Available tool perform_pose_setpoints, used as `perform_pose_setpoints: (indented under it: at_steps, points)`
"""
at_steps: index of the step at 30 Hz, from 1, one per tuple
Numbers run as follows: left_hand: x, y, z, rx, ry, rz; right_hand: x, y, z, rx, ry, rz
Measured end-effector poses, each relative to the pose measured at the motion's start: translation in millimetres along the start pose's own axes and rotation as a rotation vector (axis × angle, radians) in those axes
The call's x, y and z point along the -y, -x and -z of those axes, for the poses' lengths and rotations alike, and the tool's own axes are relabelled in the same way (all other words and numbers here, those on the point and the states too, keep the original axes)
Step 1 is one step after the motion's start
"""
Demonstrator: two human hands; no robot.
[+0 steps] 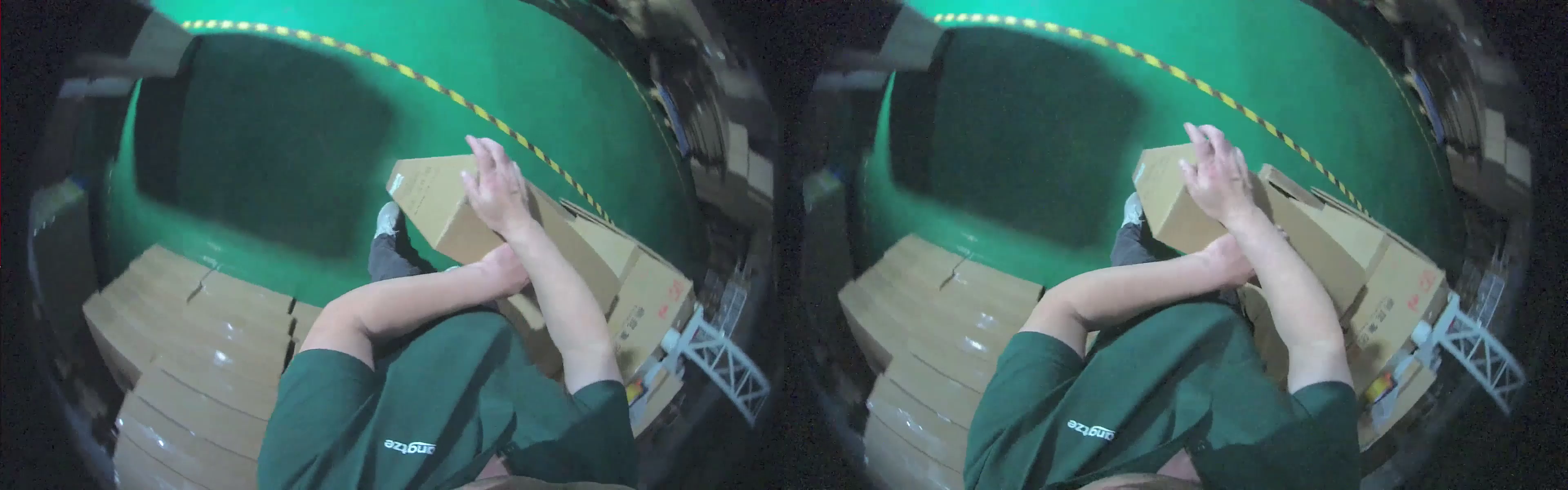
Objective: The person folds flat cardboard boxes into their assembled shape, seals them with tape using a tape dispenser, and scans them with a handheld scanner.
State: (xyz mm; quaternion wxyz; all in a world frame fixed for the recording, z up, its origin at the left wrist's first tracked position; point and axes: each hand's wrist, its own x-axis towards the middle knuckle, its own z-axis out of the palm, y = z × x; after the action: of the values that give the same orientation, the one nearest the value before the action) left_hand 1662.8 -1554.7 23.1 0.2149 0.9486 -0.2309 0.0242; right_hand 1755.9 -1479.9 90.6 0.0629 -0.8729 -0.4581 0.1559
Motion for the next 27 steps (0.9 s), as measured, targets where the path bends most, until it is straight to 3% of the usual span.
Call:
perform_pose_setpoints:
  at_steps: [4,6,9,10,13,15,16,18,21,27]
  points:
    - [16,12,60,0.172,-0.007,-0.115,-56,33,-2,-0.029,0.002,-0.063]
    - [12,10,77,0.113,-0.027,-0.07,-97,64,0,0.072,-0.091,-0.218]
    - [2,-1,97,0.1,-0.003,-0.12,-162,142,12,0.03,-0.079,-0.412]
    - [1,-5,99,0.11,0.001,-0.168,-185,172,12,-0.002,-0.075,-0.481]
    - [-5,-6,93,0.282,-0.047,-0.127,-249,262,-12,-0.423,0.076,-0.53]
    - [-10,-1,89,0.282,-0.058,-0.106,-279,306,-17,-0.39,0.122,-0.7]
    - [-10,1,91,0.288,-0.072,-0.107,-284,316,-14,-0.391,0.124,-0.748]
    - [-14,2,100,0.347,-0.094,-0.079,-277,325,0,-0.326,-0.098,-1.041]
    - [-16,0,97,0.326,-0.136,-0.109,-287,340,6,-0.22,-0.313,-1.252]
    - [-35,-17,84,0.458,-0.181,-0.086,-281,345,13,-0.223,-0.409,-1.267]
